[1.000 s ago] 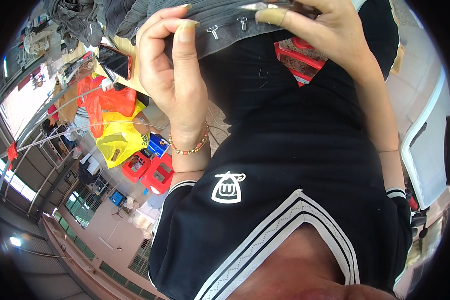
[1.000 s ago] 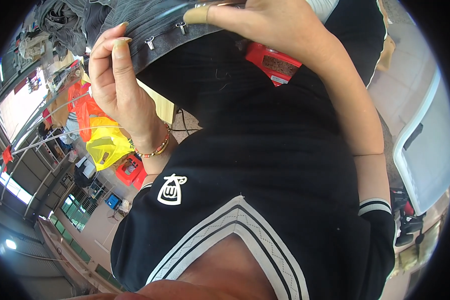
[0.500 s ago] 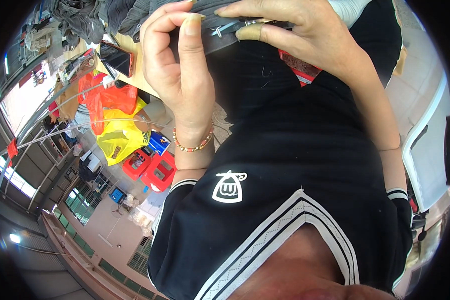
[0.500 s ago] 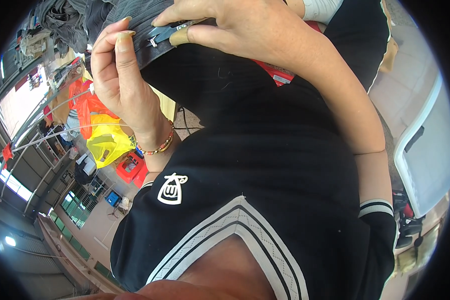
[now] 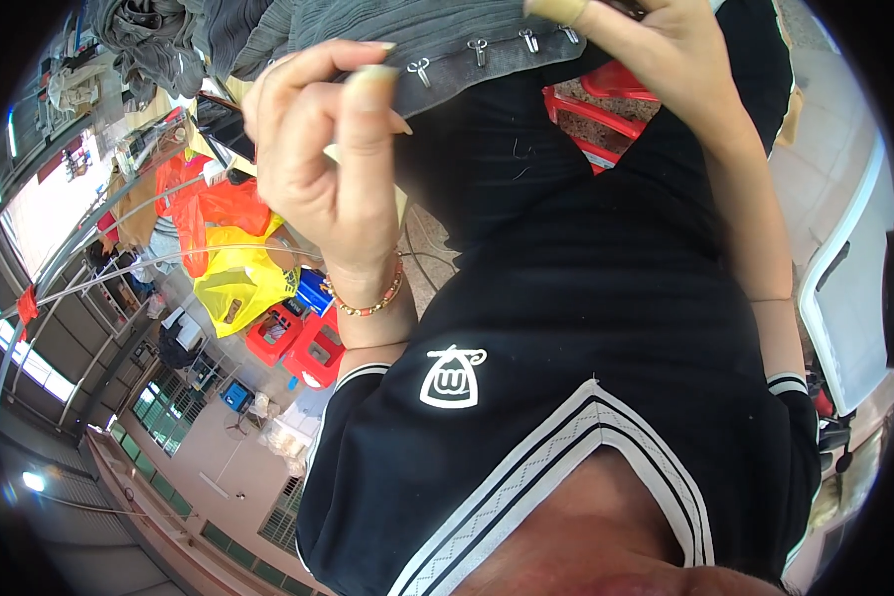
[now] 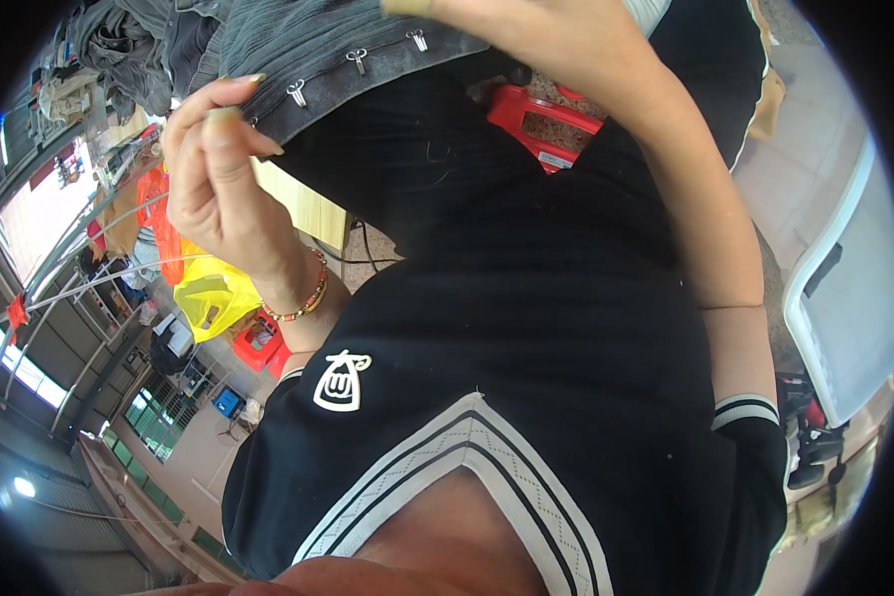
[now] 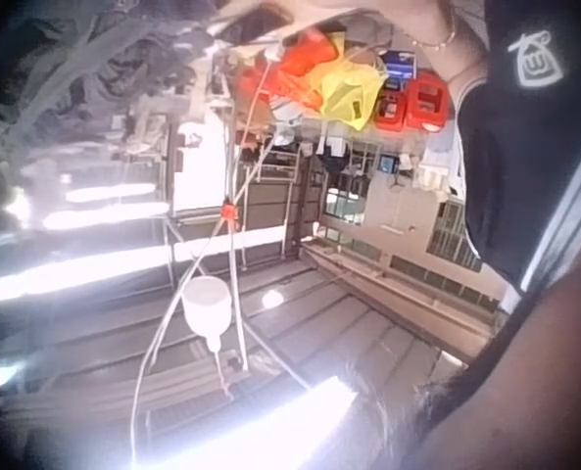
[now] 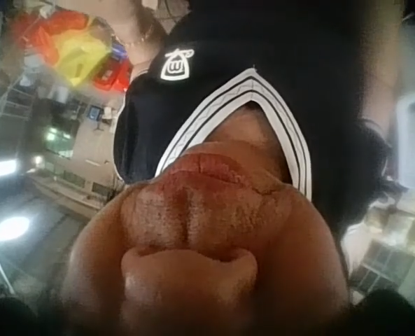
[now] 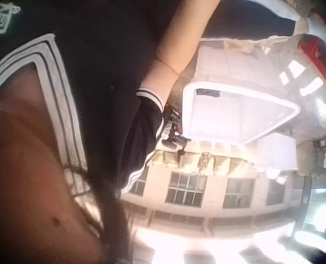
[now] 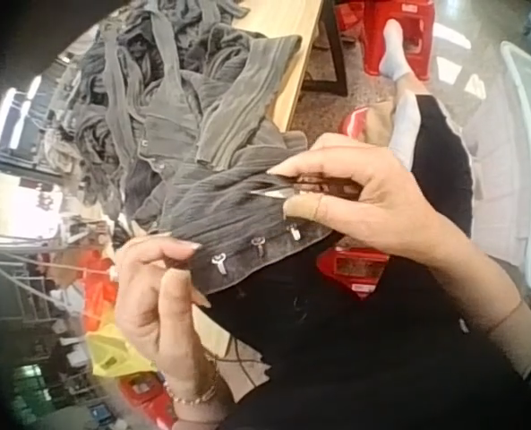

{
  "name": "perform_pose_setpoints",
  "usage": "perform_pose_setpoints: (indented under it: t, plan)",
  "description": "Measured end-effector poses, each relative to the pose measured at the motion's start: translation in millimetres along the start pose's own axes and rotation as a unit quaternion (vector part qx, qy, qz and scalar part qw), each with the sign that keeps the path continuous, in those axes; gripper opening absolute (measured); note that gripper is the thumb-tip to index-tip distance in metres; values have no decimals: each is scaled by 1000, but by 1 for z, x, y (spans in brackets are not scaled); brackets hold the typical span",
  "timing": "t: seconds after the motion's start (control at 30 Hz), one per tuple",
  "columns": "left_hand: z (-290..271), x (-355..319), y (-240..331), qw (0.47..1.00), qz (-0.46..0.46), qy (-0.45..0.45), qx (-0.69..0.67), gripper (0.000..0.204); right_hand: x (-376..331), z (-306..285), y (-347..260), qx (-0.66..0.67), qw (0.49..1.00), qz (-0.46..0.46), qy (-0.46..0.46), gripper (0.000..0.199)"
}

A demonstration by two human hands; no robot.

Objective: Attaching metal hooks to grey fabric garment straps using hands and a small tool.

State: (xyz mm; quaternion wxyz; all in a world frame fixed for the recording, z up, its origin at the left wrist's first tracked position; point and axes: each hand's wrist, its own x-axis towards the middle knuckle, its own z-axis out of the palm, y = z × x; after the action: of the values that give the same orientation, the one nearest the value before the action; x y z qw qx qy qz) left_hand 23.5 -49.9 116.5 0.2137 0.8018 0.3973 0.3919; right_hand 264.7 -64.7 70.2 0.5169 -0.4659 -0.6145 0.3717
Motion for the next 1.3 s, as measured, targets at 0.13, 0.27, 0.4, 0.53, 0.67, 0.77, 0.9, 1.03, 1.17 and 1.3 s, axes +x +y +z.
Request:
perform_pose_setpoints:
  t: [0.13,0.27,0.4,0.53,0.67,0.77,0.9,1.03,1.17,1.3]
  plan:
    - [7,11,18,966,95,-53,235,22,-13,-3,4,75,993,75,44,27]
    - [12,13,16,931,124,-105,328,24,-21,-2,3,36,997,67,7,30]
    - [15,15,17,913,139,-112,368,19,-25,2,3,40,999,24,6,33]
    - [15,15,7,930,156,-89,320,15,-26,2,6,16,999,-21,-17,34]
    - [18,12,1,934,179,-91,296,15,-28,3,10,30,999,-11,-27,34]
    - [18,12,2,937,183,-93,283,16,-26,3,14,18,998,-49,-31,35]
    - [20,10,-1,944,194,-79,254,17,-24,5,14,32,997,-58,-41,34]
    - [22,8,-6,949,194,-60,241,17,-21,5,13,40,995,-88,-39,33]
    - [21,10,-3,943,194,-63,262,14,-21,6,9,12,996,-75,-48,33]
    - [23,10,-8,952,188,-52,236,11,-20,6,7,-11,995,-79,-59,32]
